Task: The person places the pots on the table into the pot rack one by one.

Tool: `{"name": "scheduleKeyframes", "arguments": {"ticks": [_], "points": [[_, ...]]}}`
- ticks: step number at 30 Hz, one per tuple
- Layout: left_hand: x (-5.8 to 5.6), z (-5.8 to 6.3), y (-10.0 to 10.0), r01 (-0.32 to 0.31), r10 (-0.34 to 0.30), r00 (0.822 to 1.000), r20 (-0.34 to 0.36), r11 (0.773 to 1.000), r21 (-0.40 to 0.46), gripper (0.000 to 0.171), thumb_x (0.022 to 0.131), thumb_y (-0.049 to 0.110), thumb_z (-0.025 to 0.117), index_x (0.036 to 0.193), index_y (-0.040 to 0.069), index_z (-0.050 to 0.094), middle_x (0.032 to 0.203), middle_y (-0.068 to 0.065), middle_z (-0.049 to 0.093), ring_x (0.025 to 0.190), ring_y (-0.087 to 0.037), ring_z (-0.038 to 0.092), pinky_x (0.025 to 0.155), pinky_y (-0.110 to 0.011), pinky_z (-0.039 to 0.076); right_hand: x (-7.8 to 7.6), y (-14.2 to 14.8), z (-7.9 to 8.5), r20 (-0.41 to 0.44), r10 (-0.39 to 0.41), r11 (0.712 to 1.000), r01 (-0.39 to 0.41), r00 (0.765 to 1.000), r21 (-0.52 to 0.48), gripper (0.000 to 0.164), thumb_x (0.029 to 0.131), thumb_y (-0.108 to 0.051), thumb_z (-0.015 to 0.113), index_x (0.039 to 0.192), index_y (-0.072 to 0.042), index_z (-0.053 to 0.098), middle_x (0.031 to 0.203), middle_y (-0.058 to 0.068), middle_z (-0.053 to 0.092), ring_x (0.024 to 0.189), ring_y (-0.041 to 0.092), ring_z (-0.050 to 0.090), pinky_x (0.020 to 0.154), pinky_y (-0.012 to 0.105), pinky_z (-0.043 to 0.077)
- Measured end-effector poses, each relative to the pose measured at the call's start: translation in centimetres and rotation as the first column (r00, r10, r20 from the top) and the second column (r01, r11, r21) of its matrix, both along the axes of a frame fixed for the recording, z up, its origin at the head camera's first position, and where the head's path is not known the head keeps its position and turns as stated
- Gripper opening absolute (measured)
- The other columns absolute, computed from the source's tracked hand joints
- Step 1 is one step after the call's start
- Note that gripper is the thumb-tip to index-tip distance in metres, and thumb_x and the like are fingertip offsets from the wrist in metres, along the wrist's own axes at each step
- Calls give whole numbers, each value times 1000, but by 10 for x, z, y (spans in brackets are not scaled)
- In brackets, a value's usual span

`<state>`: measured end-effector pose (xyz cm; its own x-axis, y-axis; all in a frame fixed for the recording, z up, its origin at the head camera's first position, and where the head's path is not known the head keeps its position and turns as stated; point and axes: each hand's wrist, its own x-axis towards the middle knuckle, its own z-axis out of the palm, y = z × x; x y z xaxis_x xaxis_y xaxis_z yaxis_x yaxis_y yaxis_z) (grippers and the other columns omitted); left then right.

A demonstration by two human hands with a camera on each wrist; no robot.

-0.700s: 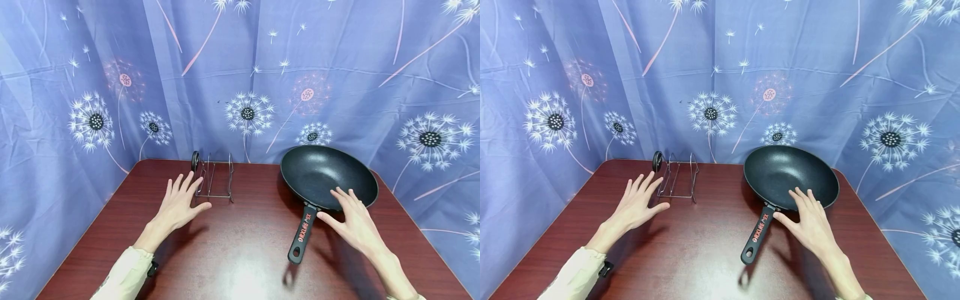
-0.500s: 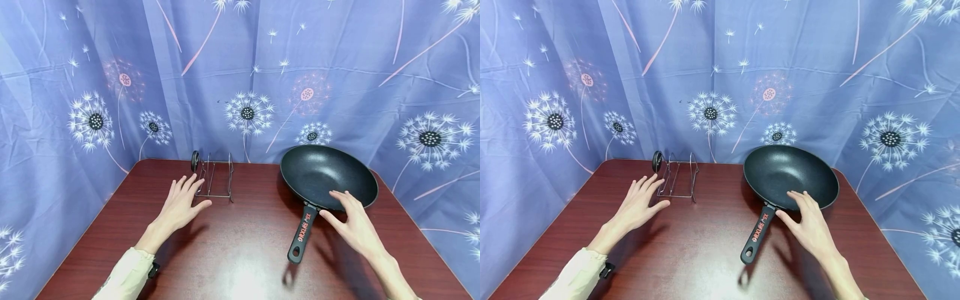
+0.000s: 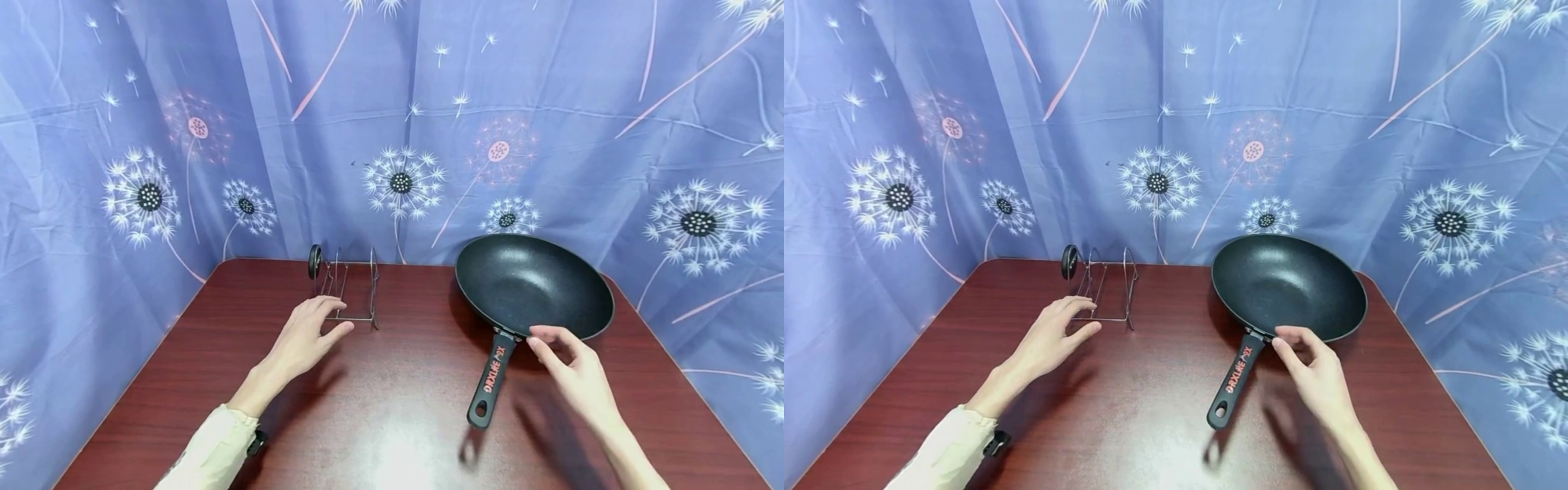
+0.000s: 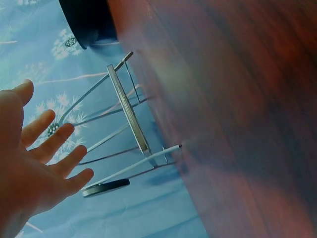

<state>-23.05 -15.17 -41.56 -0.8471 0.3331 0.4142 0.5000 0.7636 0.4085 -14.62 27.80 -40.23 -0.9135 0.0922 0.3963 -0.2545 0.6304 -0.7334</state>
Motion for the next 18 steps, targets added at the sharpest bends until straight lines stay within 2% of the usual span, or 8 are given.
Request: {"name": "scheduleKeyframes", "arguments": {"ticks": [3, 6, 12, 18], "points": [[1, 0, 5, 13, -14, 1000, 12, 1000, 28, 39, 95, 45, 63, 122, 16, 64, 125, 0, 63, 123, -25, 56, 110, -48, 38, 2, -3, 2, 89, 26, 994, -17, 996, -103, 28, 99, -25, 62, 119, -6, 65, 97, -17, 70, 83, -4, 66, 73, 17, 55], [2, -1, 10, 15, -17, 999, 47, 999, 45, 38, 96, 45, 62, 122, 17, 64, 124, 2, 63, 118, -24, 58, 106, -48, 42, 4, -5, 1, 136, 25, 991, -7, 990, -131, 31, 100, -27, 60, 121, -4, 64, 94, -20, 69, 81, -1, 68, 74, 19, 56], [3, -1, 19, 10, -16, 994, 106, 998, 54, 38, 96, 45, 61, 124, 19, 64, 123, 4, 64, 116, -23, 61, 101, -48, 46, 6, -6, 0, 159, 57, 983, -28, 986, -180, 34, 101, -26, 58, 123, 0, 62, 92, -18, 70, 81, 4, 69, 73, 20, 57], [5, -1, 28, 32, -43, 989, 145, 997, 75, 39, 96, 46, 61, 124, 19, 65, 121, 7, 65, 119, -20, 61, 98, -44, 49, 11, -11, 0, 171, 93, 962, -44, 981, -269, 35, 101, -21, 58, 124, 5, 59, 92, -11, 72, 80, 6, 70, 71, 22, 58]]}}
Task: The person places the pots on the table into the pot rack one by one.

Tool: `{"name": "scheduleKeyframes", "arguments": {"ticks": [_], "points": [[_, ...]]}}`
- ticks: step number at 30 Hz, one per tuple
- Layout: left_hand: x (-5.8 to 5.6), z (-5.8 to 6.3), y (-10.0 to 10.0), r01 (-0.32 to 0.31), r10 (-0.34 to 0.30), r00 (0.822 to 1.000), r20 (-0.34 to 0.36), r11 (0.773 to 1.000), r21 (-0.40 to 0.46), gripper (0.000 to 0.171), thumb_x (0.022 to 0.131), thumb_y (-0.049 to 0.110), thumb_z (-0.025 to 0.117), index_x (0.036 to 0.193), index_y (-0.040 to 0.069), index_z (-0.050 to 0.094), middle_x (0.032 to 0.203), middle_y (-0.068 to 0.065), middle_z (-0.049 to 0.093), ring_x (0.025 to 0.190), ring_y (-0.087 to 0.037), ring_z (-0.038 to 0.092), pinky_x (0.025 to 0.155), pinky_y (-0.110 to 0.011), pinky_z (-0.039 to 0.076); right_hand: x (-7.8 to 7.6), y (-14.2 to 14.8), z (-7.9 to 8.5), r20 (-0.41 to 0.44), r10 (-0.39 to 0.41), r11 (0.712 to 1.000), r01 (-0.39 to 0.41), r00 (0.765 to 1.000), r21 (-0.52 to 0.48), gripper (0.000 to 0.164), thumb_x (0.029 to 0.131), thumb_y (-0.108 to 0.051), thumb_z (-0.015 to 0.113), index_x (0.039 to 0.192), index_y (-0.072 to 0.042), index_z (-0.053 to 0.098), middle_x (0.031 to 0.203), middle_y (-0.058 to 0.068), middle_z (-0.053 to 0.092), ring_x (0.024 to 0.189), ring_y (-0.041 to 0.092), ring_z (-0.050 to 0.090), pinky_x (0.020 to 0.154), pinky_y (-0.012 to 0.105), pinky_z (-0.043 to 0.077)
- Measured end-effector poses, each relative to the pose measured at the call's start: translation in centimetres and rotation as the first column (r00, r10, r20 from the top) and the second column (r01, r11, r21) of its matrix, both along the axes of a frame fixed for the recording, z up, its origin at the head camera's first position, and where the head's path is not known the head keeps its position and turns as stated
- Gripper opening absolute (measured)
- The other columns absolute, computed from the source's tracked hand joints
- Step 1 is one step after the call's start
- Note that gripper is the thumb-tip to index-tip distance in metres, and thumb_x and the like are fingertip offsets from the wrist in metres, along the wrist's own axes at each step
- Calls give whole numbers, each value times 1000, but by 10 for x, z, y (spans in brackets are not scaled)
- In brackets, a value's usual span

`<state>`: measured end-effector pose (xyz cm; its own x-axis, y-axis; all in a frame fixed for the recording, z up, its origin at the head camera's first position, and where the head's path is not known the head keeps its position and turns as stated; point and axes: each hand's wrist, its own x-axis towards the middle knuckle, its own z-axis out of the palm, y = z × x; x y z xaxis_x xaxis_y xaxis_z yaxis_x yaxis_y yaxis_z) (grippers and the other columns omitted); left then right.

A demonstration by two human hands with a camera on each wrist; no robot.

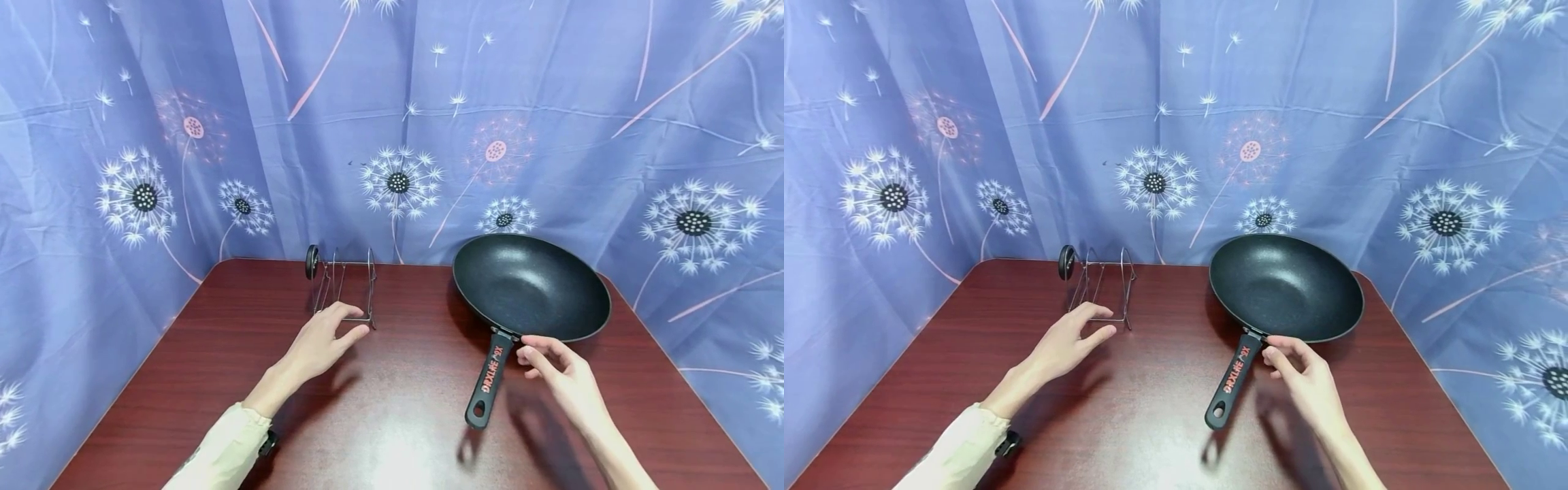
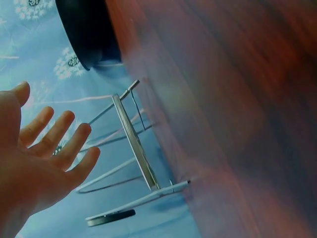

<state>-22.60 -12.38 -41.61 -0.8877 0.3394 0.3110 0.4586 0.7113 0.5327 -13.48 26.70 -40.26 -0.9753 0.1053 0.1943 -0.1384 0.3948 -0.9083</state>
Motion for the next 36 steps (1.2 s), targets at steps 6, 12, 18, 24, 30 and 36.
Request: {"name": "scheduleKeyframes", "arguments": {"ticks": [6, 12, 18, 24, 30, 36], "points": [[3, -4, 13, 26, -28, 998, 56, 999, 41, 36, 96, 49, 60, 122, 23, 64, 120, 10, 64, 117, -17, 62, 95, -42, 51, 3, -1, -4, 15, 51, 991, -49, 999, -124, 34, 101, -15, 57, 124, 11, 55, 93, -6, 73, 85, 6, 70, 70, 26, 59], [7, -9, 28, 73, -84, 988, 130, 993, 89, 36, 95, 55, 58, 120, 29, 63, 118, 15, 63, 116, -15, 61, 96, -40, 50, 6, -1, -8, 78, 103, 958, -78, 992, -278, 36, 101, -16, 57, 128, 8, 54, 98, -1, 73, 89, 11, 72, 74, 29, 60], [10, -11, 40, 111, -128, 980, 152, 987, 113, 36, 94, 56, 58, 118, 29, 64, 116, 17, 63, 112, -9, 60, 95, -37, 51, 7, -1, -12, 131, 101, 945, -53, 986, -324, 35, 102, -18, 57, 130, 2, 56, 100, 0, 73, 91, 13, 72, 76, 29, 60], [11, -16, 51, 153, -172, 970, 173, 981, 116, 38, 96, 53, 57, 119, 23, 64, 114, 12, 65, 108, -8, 60, 96, -35, 51, 8, 0, -15, 150, 118, 927, -55, 981, -371, 25, 102, -18, 56, 125, -10, 61, 98, -3, 73, 91, 13, 72, 77, 28, 60], [15, -19, 64, 207, -223, 959, 177, 973, 104, 37, 98, 48, 58, 119, 19, 65, 111, 11, 65, 106, -8, 61, 95, -30, 51, 8, 1, -17, 149, 132, 912, -61, 980, -405, 18, 102, -17, 56, 118, -21, 65, 99, -2, 74, 91, 13, 72, 77, 28, 60], [20, -20, 75, 238, -263, 942, 206, 961, 139, 36, 98, 46, 58, 119, 17, 65, 111, 11, 66, 104, -8, 64, 94, -29, 52, 7, 3, -20, 131, 188, 861, -99, 973, -499, 21, 103, -13, 53, 117, -20, 67, 100, -2, 74, 90, 11, 73, 77, 26, 60]]}}
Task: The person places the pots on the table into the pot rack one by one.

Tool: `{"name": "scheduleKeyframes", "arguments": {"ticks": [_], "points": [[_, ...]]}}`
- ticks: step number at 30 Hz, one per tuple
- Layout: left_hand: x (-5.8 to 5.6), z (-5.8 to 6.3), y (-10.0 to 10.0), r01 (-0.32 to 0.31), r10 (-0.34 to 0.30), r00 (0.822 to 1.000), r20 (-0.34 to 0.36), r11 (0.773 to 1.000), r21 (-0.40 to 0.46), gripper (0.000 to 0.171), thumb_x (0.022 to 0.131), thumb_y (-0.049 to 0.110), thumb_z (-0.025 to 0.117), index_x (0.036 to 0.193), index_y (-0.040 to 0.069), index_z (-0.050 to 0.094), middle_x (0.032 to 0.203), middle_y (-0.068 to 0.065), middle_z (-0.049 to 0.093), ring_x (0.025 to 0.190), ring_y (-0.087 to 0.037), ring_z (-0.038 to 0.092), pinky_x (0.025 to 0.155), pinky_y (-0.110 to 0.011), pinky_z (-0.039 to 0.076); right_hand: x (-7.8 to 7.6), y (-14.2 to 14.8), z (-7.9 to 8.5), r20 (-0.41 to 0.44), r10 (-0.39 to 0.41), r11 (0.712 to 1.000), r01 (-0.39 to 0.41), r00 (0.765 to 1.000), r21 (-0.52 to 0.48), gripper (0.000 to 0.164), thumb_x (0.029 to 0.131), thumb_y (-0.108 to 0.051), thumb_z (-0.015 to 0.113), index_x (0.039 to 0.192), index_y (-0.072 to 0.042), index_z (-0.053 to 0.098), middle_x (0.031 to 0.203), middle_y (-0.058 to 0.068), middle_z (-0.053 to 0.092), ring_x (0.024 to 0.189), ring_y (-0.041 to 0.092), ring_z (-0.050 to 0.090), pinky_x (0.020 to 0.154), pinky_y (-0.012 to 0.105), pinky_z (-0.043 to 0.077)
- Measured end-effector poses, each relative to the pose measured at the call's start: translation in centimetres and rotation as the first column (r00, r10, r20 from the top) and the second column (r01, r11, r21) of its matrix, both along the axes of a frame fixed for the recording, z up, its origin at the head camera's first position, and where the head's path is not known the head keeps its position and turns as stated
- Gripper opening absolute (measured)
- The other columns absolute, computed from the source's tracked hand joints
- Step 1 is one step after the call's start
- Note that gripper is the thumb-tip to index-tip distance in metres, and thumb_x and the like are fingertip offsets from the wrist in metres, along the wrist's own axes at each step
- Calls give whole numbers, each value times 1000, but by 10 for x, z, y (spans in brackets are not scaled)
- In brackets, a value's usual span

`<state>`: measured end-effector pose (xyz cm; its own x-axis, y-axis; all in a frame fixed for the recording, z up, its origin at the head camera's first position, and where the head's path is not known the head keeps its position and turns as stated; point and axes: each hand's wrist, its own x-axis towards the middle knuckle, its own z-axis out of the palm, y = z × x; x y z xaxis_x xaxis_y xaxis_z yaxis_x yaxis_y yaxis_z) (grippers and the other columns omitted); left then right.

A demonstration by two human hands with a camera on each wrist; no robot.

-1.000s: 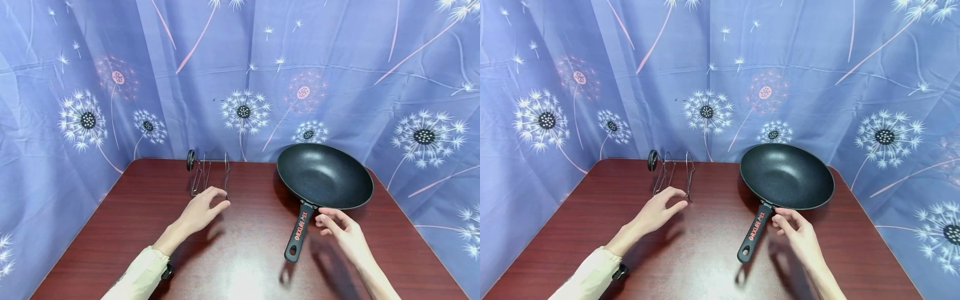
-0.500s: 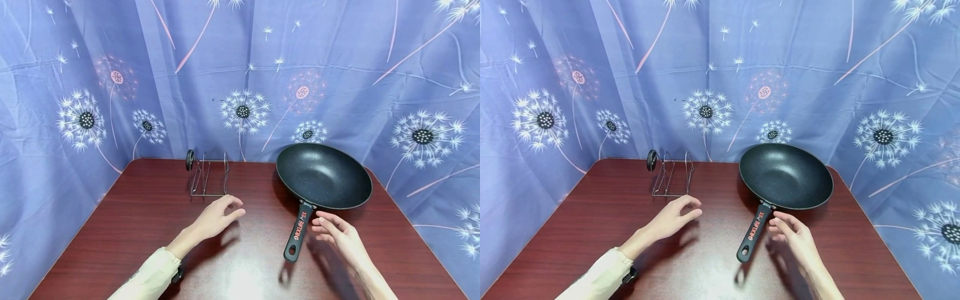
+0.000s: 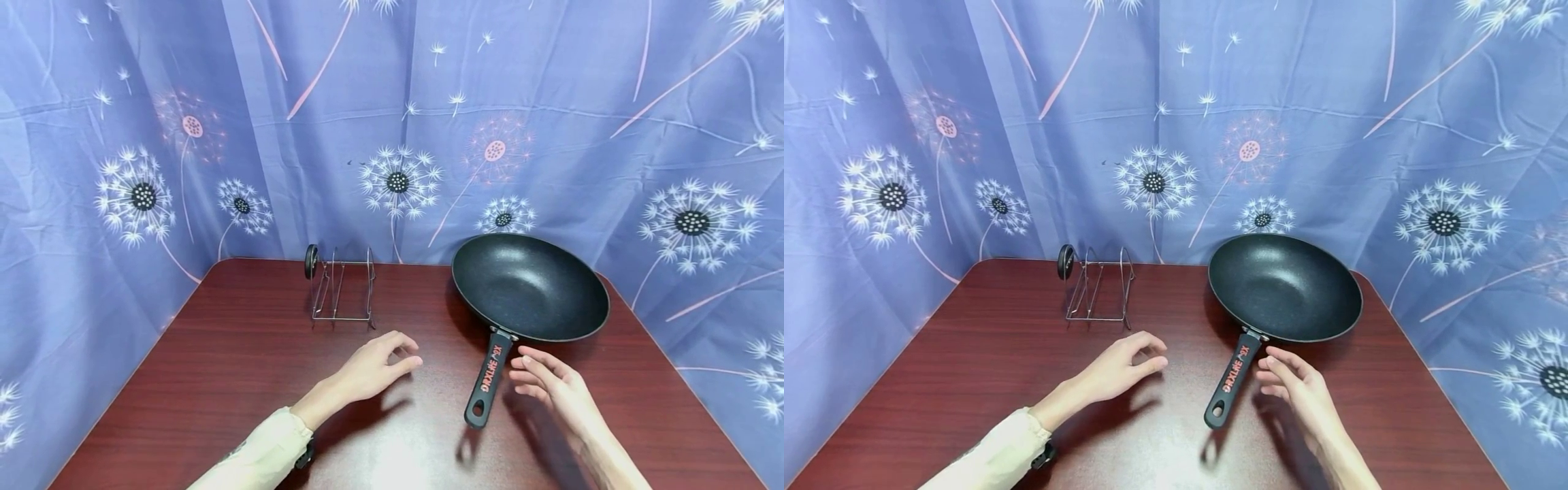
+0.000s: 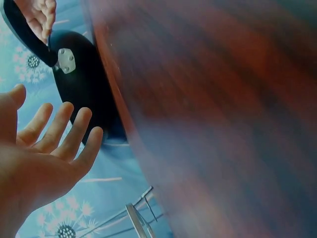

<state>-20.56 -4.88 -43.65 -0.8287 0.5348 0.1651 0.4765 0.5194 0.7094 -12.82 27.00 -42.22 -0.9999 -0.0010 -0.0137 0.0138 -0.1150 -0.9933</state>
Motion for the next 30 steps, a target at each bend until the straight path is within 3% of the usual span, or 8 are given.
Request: {"name": "scheduleKeyframes", "arguments": {"ticks": [4, 10, 16, 24, 27, 30], "points": [[3, -1, 8, 11, -11, 1000, 16, 1000, -2, 38, 97, 50, 58, 119, 19, 65, 112, 13, 66, 101, -5, 64, 92, -28, 52, -3, 0, -2, 10, 49, 995, -48, 999, -89, 25, 104, -10, 49, 114, -22, 69, 101, -1, 74, 91, 12, 73, 78, 26, 60], [8, -2, 25, 72, -72, 997, 6, 997, -8, 39, 97, 50, 57, 119, 18, 65, 109, 10, 68, 97, -3, 64, 86, -23, 52, -7, -2, -4, 58, 68, 991, -61, 996, -120, 21, 105, -15, 47, 116, -22, 65, 102, -2, 74, 92, 11, 72, 82, 26, 59], [16, -3, 40, 121, -130, 985, 112, 989, 83, 37, 97, 44, 59, 119, 14, 65, 103, 9, 70, 89, 3, 62, 84, -20, 52, -11, -7, -3, 92, 88, 984, -72, 992, -165, 17, 106, -19, 47, 116, -17, 61, 103, -2, 74, 92, 10, 72, 83, 27, 59], [27, -5, 55, 123, -164, 952, 258, 978, 167, 37, 97, 44, 60, 119, 14, 65, 97, 12, 67, 84, 1, 64, 78, -18, 51, -17, -12, -5, 163, 152, 966, -112, 975, -235, 24, 106, -22, 47, 105, -20, 71, 99, -3, 74, 93, 10, 70, 86, 28, 57], [30, -5, 59, 125, -191, 932, 307, 967, 221, 38, 97, 39, 60, 121, 9, 64, 97, 5, 68, 82, -5, 67, 74, -21, 54, -20, -16, -6, 189, 162, 958, -108, 969, -265, 25, 106, -23, 46, 102, -19, 71, 97, -3, 73, 91, 10, 70, 86, 27, 56], [31, -5, 64, 126, -231, 899, 372, 950, 285, 38, 98, 32, 61, 123, 4, 62, 96, -5, 70, 77, -11, 69, 67, -26, 57, -22, -19, -6, 198, 159, 953, -98, 967, -286, 24, 106, -23, 47, 101, -19, 70, 94, -4, 73, 90, 9, 69, 85, 27, 56]]}}
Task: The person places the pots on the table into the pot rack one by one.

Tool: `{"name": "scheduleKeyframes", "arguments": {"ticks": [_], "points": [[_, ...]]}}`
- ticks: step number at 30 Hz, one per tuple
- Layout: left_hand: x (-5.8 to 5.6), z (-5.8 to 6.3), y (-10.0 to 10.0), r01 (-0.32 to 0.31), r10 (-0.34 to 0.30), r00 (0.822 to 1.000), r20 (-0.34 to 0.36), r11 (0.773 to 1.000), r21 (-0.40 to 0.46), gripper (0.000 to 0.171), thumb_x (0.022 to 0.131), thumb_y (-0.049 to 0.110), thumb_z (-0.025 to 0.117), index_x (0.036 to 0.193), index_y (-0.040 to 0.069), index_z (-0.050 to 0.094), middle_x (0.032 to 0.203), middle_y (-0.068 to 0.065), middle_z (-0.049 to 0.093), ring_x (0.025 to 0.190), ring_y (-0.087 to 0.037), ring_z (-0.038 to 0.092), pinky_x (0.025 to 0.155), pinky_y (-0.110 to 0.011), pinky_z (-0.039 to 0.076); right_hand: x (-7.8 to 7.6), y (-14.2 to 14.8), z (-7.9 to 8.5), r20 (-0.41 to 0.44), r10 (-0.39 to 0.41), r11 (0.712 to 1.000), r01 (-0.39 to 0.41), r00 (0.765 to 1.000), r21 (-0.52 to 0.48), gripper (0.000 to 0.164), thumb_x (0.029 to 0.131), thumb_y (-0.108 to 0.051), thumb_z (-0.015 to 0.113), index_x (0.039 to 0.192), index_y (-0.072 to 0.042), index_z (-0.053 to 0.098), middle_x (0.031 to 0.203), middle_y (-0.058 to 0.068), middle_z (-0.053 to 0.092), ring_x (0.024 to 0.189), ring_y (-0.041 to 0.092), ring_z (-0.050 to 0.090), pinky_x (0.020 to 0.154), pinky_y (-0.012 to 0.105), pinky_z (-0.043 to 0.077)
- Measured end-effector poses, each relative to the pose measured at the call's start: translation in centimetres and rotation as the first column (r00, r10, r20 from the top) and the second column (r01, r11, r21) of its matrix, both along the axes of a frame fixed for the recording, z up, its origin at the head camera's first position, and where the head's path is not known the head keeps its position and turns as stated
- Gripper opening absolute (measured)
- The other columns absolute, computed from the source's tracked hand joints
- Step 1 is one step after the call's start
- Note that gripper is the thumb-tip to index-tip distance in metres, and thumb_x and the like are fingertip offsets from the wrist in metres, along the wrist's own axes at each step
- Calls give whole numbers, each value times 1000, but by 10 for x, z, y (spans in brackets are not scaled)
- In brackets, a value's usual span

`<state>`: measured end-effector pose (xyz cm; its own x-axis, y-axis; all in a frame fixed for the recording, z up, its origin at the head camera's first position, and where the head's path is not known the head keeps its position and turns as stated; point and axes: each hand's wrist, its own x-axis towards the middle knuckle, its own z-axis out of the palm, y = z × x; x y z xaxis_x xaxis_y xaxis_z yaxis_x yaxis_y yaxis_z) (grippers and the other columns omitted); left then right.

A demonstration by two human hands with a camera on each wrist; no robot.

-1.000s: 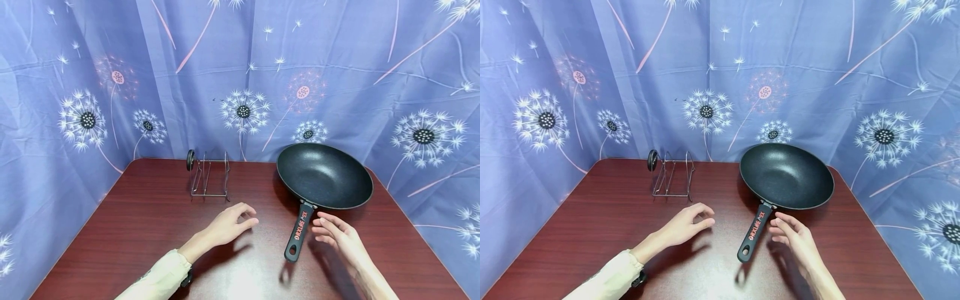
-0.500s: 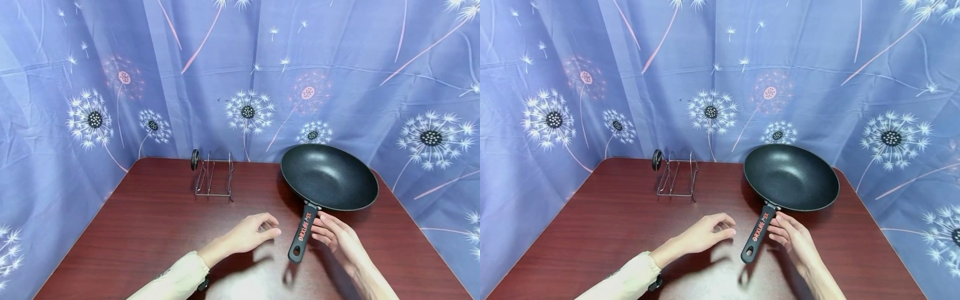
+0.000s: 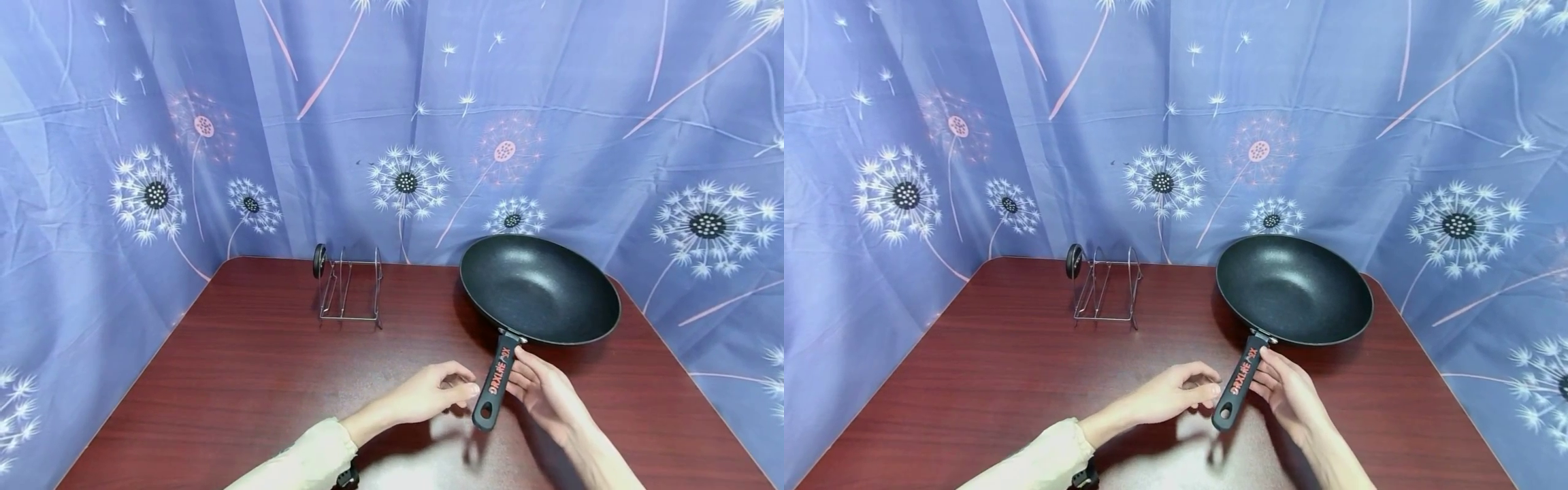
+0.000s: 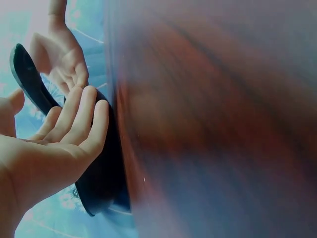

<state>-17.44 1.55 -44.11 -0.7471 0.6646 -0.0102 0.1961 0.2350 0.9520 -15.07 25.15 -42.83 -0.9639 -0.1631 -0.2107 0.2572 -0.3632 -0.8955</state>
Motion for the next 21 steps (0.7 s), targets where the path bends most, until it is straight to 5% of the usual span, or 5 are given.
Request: {"name": "scheduleKeyframes", "arguments": {"ticks": [10, 15, 21], "points": [[6, 0, 15, 2, -22, 975, 221, 996, 90, 38, 100, 32, 58, 126, 5, 60, 100, -6, 74, 77, -14, 70, 67, -34, 60, -6, -10, 5, 93, -53, 999, 54, 994, -8, 17, 104, -30, 51, 106, -18, 62, 102, -1, 75, 104, 14, 69, 90, 27, 55], [8, 0, 24, 59, -130, 936, 328, 975, 216, 37, 102, 31, 55, 124, 2, 57, 107, -23, 73, 84, -22, 73, 71, -34, 61, -11, -16, 5, 142, -91, 995, 94, 986, -15, 14, 103, -30, 53, 106, -17, 57, 97, -1, 74, 100, 16, 70, 88, 26, 55], [7, -4, 31, 131, -289, 869, 401, 917, 378, 41, 105, 27, 49, 130, -5, 48, 116, -40, 62, 89, -26, 74, 81, -35, 60, -15, -21, 3, 129, -63, 998, 65, 990, -17, 13, 103, -28, 55, 101, -19, 64, 86, -4, 71, 85, 12, 70, 79, 24, 56]]}}
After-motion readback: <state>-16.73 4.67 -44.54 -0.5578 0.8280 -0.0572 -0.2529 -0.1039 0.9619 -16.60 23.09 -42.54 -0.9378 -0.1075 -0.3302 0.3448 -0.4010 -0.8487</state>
